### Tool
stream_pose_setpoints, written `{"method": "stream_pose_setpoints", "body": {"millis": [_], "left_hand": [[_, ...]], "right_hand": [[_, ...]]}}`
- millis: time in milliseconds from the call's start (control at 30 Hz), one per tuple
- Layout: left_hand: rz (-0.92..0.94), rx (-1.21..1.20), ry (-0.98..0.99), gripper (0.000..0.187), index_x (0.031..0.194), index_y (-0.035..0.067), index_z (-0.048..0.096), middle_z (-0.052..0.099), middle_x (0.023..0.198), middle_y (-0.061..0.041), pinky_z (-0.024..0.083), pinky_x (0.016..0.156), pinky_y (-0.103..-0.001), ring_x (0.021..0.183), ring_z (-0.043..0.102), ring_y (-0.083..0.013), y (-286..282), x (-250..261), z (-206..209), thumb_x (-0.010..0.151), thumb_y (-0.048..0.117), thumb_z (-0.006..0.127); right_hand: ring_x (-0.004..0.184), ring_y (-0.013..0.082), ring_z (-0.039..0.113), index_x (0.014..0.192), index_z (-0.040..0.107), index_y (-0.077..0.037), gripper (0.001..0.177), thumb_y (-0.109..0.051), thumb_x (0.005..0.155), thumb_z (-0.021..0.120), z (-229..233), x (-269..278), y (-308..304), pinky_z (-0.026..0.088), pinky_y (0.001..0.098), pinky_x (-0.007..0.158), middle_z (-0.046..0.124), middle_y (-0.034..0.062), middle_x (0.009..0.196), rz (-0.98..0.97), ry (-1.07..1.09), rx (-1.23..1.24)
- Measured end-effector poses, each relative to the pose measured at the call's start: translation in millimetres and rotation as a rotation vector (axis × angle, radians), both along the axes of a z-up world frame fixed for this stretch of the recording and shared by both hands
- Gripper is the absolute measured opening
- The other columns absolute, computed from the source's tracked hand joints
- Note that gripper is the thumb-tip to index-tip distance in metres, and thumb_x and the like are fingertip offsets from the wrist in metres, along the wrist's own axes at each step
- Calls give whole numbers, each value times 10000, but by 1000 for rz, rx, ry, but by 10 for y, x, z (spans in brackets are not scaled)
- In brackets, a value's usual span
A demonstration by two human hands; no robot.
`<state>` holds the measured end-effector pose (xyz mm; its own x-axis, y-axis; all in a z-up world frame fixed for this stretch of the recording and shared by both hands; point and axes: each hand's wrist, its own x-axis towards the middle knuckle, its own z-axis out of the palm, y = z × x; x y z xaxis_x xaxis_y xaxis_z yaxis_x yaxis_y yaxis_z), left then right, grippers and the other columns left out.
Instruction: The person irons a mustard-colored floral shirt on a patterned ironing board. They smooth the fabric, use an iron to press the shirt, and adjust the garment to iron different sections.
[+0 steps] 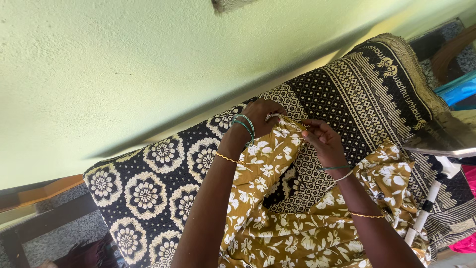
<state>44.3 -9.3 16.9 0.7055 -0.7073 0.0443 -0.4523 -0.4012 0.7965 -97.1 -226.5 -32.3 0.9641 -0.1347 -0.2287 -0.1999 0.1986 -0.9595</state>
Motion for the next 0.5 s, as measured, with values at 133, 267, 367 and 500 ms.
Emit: {"method": "stream_pose_setpoints", "body": {"millis": [133,267,367,500], "left_hand": [[-8,-39,-130,137,926,98,731,761,923,-100,575,859,-395,898,714,-271,6,-10,46,790,80,731],[165,136,-215,144,930,171,763,734,847,-102,588,754,-396,816,709,-269,-19,-102,-11,796,124,736],[278,232,-19,172,1029,212,775,752,830,-74,604,690,-394,734,728,-230,-104,-258,-181,876,175,705],[432,-77,257,227,1064,133,758,781,870,-64,631,697,-314,756,755,-152,-89,-447,-426,839,143,732]], "right_hand": [[888,59,627,1203,623,-6,409,-188,876,791,67,11,6,546,212,787,674,-5,976,58,-83,35],[754,58,577,1146,673,-25,364,-191,866,835,33,3,72,523,207,686,651,-10,889,85,-136,-306],[721,81,570,1083,739,-72,294,-180,841,866,76,-23,101,521,228,679,650,7,835,83,-166,-647],[707,72,598,1069,739,-88,314,-220,810,857,71,-41,134,532,223,657,667,-7,837,113,-100,-655]]}}
